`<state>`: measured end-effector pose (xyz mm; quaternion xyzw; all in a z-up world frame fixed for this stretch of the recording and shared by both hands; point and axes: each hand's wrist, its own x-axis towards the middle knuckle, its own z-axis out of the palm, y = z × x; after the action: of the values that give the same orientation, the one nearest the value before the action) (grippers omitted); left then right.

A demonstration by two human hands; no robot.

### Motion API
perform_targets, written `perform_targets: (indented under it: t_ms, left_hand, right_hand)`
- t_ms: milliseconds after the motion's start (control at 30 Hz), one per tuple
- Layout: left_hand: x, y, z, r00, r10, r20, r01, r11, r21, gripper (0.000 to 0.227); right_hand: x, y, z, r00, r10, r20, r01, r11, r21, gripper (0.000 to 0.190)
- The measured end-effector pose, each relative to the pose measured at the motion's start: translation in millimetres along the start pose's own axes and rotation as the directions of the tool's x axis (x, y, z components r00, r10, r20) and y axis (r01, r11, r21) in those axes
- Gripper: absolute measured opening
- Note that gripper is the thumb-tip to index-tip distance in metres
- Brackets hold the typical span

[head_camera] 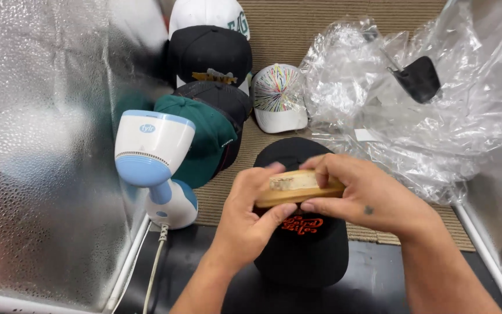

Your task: The person uses a wooden brush to clean the surface of a black baseball cap with orange embroidery. The cap is held in place on a work surface while the person brushes the front and sides. Other caps and a handheld steamer are visible in the background.

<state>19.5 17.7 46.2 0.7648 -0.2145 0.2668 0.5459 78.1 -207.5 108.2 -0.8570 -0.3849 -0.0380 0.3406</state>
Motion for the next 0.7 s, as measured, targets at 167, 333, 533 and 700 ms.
perform_targets:
  t_ms: [167,333,533,700]
  left_hand:
    - [-47,-28,26,0.885,-0.416,-0.208,0.453,0.873,0.180,0.083]
    - [-67,-43,35,0.648,-0.755,-0.102,0.761,0.648,0.041,0.091]
    - [-56,-21,23,0.408,-0.913,-0.016,0.898,0.404,-0.174,0.072]
    - [-52,-14,23,0.333,-0.943,0.014,0.926,0.325,-0.190,0.063]
  right_hand:
    - [10,38,1,0.898,0.252,-0.361,-0.329,0.929,-0.169,0.030]
    - [6,19,23,0.969,0.051,-0.240,-0.082,0.989,-0.124,0.041]
    - [43,62,3,0.902,0.355,-0.244,-0.395,0.908,-0.137,0.049]
    - [39,18,11,0.838,0.371,-0.400,-0.460,0.875,-0.152,0.049]
